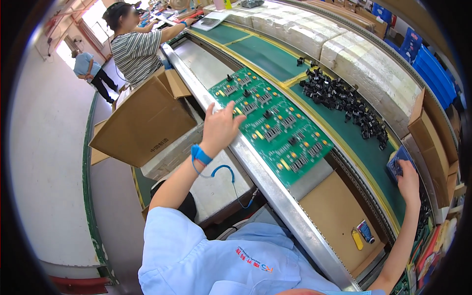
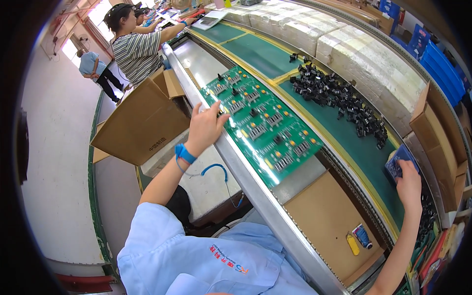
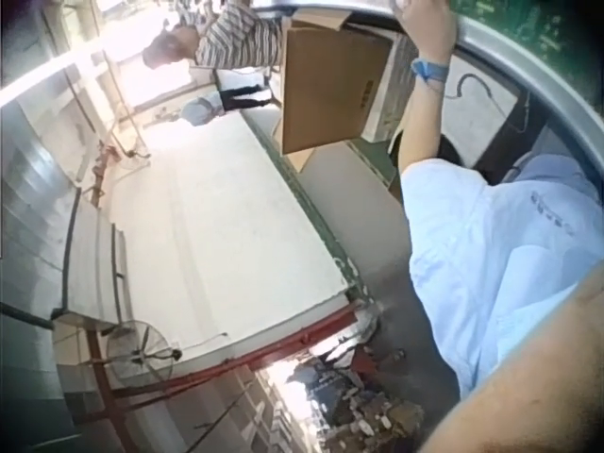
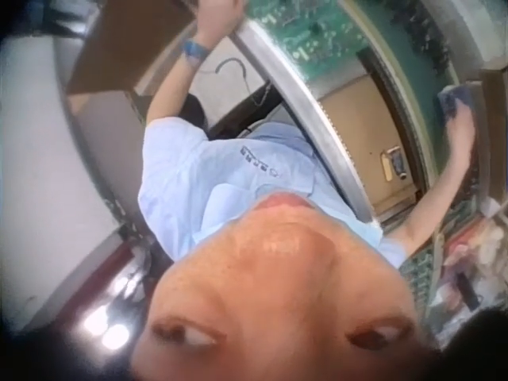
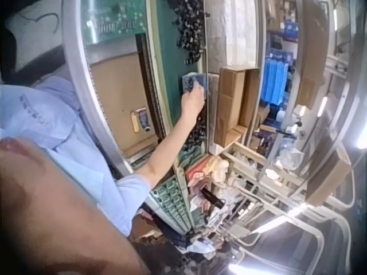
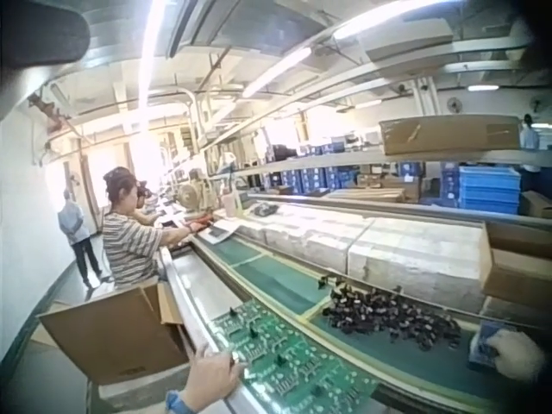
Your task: Manually placing plastic caps or components onto printed circuit boards on a factory assembly line.
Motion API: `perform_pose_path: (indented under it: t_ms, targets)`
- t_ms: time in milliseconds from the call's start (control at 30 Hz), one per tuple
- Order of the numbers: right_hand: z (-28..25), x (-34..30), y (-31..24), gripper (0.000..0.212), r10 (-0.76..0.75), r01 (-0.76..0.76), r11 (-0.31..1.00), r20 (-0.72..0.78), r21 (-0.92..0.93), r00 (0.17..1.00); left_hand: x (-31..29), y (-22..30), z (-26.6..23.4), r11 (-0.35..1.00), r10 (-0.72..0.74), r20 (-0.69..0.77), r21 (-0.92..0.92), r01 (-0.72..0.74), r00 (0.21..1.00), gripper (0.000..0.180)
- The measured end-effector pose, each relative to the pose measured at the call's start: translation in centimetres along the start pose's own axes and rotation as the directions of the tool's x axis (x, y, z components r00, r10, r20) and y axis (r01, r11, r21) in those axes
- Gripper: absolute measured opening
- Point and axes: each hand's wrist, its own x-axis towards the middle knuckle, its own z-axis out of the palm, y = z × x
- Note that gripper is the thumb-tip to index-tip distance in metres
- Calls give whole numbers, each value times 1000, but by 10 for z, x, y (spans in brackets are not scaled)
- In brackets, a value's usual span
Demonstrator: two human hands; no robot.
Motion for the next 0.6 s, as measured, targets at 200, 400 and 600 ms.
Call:
perform_pose_path:
  t_ms: [200, 400, 600]
  targets:
    - [15, 22, 23, 26, -2, 3, 998, 1, -65, 1000, -24, 86, -53, 962, 230, 158, -185, -200, 960, 50]
    - [11, 16, 14, 9, 1, -3, 999, -61, -37, 998, -38, 152, -81, 818, 527, 269, -417, -395, 806, 51]
    - [10, 0, 4, 8, 50, -44, 999, -245, 30, 968, -25, 197, -97, 651, 751, 312, -499, -573, 582, 48]
